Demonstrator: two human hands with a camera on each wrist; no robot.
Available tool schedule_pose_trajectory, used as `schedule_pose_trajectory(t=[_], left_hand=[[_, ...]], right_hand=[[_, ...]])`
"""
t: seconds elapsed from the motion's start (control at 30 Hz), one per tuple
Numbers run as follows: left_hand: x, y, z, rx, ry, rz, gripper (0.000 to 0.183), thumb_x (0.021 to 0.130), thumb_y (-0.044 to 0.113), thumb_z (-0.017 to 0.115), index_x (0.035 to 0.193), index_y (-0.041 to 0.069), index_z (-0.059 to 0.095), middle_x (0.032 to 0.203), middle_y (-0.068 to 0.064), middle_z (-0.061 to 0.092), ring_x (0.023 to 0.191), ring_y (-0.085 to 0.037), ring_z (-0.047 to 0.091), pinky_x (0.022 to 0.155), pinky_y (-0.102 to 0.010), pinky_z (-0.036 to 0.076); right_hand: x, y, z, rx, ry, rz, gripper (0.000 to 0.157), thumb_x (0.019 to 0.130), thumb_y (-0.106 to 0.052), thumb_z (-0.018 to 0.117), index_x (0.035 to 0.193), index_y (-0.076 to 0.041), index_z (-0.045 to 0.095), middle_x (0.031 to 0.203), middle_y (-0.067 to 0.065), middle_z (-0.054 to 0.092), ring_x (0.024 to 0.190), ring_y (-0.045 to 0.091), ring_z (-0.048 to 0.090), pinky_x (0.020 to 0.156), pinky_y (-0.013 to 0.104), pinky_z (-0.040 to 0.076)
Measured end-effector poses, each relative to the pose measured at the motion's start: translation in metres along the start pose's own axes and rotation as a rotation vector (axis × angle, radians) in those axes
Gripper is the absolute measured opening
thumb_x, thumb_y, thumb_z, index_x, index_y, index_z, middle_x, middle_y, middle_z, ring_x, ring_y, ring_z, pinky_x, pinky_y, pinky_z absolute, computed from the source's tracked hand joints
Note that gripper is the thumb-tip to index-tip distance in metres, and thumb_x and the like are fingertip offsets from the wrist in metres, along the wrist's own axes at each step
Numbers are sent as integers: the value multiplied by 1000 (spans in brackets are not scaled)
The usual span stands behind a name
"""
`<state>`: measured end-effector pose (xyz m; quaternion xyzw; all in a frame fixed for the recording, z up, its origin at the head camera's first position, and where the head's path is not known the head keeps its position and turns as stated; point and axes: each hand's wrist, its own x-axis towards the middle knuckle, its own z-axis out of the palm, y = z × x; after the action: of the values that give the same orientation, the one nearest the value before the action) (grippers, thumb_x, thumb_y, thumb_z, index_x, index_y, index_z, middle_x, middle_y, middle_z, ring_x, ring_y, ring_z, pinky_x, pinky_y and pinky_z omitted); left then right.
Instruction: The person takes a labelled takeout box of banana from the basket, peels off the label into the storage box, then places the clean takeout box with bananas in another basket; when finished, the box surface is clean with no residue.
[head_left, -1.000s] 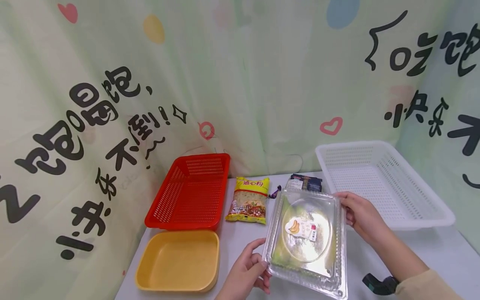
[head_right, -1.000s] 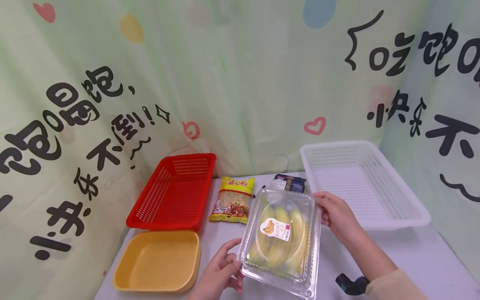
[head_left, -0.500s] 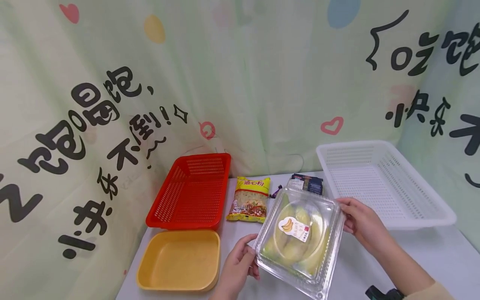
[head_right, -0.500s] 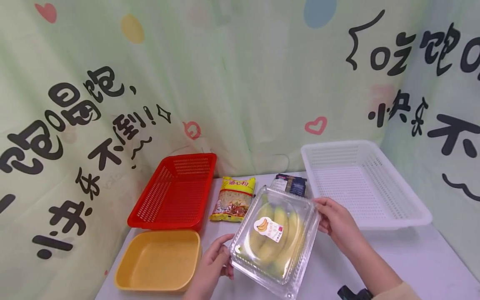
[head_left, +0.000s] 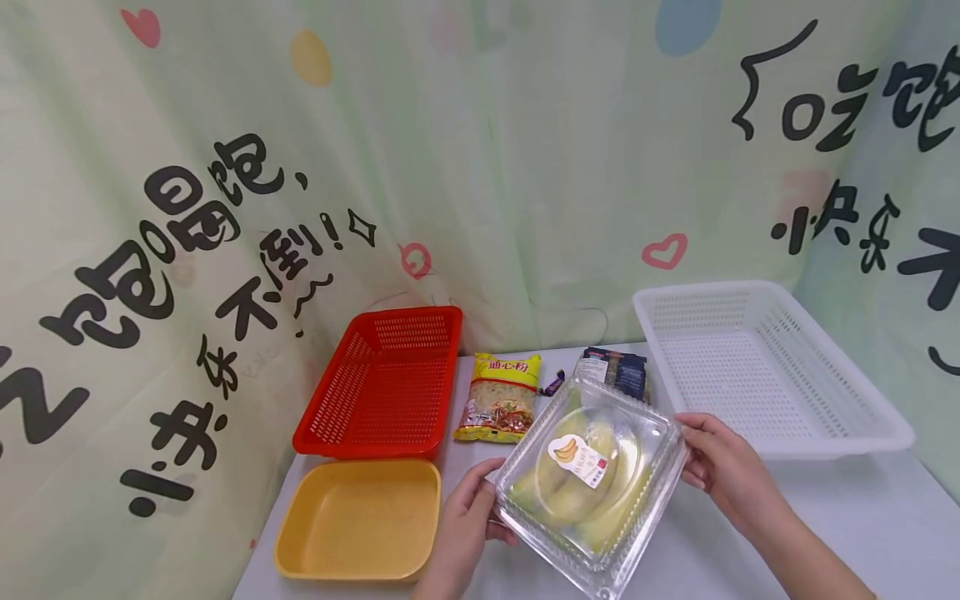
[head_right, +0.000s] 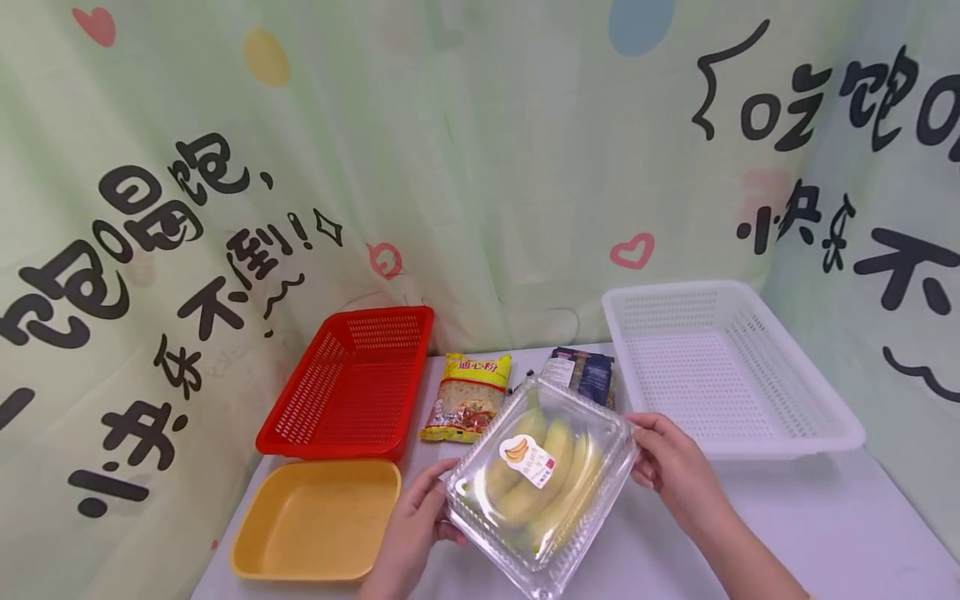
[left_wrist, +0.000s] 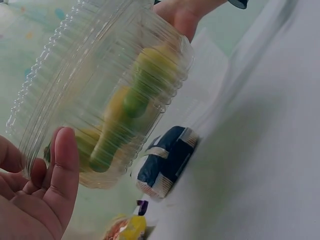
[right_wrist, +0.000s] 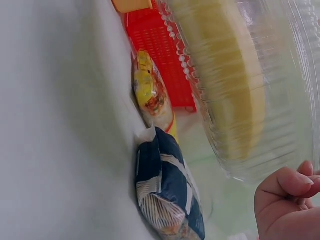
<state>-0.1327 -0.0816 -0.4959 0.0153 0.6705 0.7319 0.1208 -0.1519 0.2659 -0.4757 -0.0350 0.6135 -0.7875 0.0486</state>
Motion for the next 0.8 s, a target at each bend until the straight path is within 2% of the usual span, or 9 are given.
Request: schedule_pose_trajectory(t=[0.27, 0.47, 0.67, 0.8], left_hand=[[7, -5, -7, 29, 47, 7, 34, 103, 16, 44, 134, 16, 60, 98, -10, 67, 64, -18, 64, 60, -34, 60], [12, -11, -12, 42, 56, 35, 34, 103, 15, 45, 132, 14, 62, 106, -13, 66, 64, -18, 64, 60, -36, 60], [15, -12, -19, 40, 27, 47, 34, 102, 14, 46, 133, 11, 61, 107, -15, 66, 62, -17, 64, 60, -37, 60], [15, -9, -22, 49, 19, 34, 34, 103, 16, 46, 132, 12, 62, 109, -15, 66, 64, -18, 64, 60, -35, 60]], right_hand=[[-4, 8, 1, 39, -24, -30, 18, 106, -16, 42, 114, -17, 58, 82, -8, 57, 58, 3, 47, 52, 18, 42], [-7, 8, -2, -1, -73, -25, 18, 106, -13, 40, 112, -18, 57, 79, -7, 54, 57, 6, 44, 51, 25, 40], [-2, 0, -9, -139, -142, 28, 20, 106, -18, 40, 115, -17, 58, 80, -6, 51, 60, 11, 46, 54, 30, 44], [5, -7, -12, -285, -143, 82, 25, 106, -26, 42, 124, -13, 55, 81, -5, 49, 63, 12, 50, 56, 30, 48]])
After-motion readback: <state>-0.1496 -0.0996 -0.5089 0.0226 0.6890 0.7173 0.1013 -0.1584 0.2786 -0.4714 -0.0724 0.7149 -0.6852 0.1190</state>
